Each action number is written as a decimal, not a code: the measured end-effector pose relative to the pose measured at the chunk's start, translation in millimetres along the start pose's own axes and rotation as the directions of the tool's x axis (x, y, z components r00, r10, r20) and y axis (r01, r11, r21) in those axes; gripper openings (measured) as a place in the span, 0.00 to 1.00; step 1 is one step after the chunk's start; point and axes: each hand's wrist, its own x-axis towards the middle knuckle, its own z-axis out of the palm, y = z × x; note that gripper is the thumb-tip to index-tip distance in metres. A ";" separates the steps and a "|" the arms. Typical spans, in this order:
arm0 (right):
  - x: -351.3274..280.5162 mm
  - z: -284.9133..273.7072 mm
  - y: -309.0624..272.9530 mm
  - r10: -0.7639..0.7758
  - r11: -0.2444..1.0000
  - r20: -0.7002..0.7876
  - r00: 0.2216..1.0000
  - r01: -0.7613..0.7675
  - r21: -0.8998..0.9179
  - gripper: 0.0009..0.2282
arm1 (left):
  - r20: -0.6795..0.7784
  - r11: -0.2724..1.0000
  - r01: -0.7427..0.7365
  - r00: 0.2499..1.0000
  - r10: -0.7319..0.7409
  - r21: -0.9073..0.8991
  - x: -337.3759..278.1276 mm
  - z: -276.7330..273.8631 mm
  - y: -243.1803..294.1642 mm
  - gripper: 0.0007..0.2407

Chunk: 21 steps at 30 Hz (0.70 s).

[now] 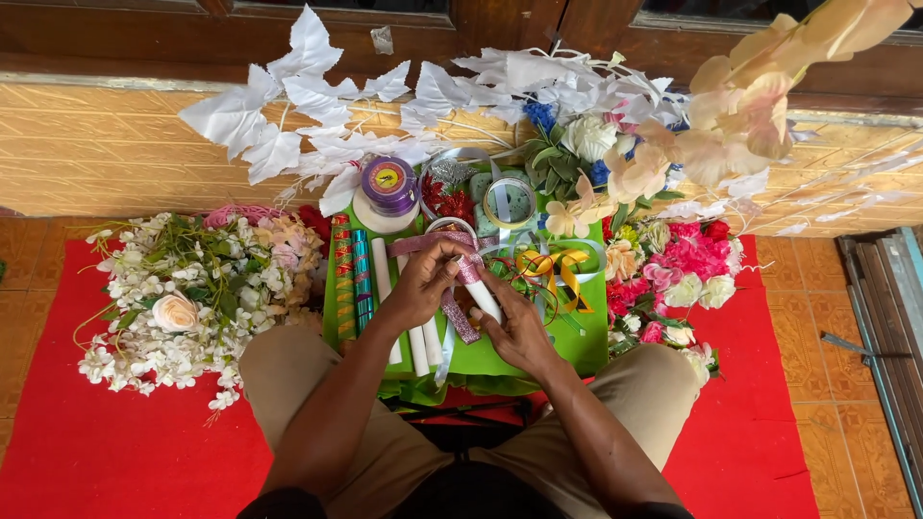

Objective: The person sits on a red mat and wraps a pink glittery ribbon around white cylindrical sticks. They carefully align and secure the ribbon on each stick, handling them one at a time.

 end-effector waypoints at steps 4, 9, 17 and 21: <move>-0.5 3.5 -8.9 0.039 0.999 -0.022 0.999 -0.038 0.024 0.32 | -0.009 0.998 -0.014 1.000 0.014 0.055 4.0 1.8 -0.5 0.13; 3.8 -1.7 -15.3 -0.033 0.999 0.004 0.999 0.033 0.008 0.31 | -0.041 1.000 0.013 0.999 -0.012 0.021 2.1 8.1 9.3 0.14; 1.0 1.5 -1.7 0.119 0.975 0.023 0.993 -0.121 0.188 0.29 | -0.049 0.999 0.031 0.998 -0.030 0.022 3.5 2.4 -2.4 0.15; 0.7 0.8 11.0 0.179 0.961 0.024 0.984 -0.180 0.212 0.24 | -0.040 1.000 0.026 0.999 -0.026 0.012 3.4 6.9 17.8 0.15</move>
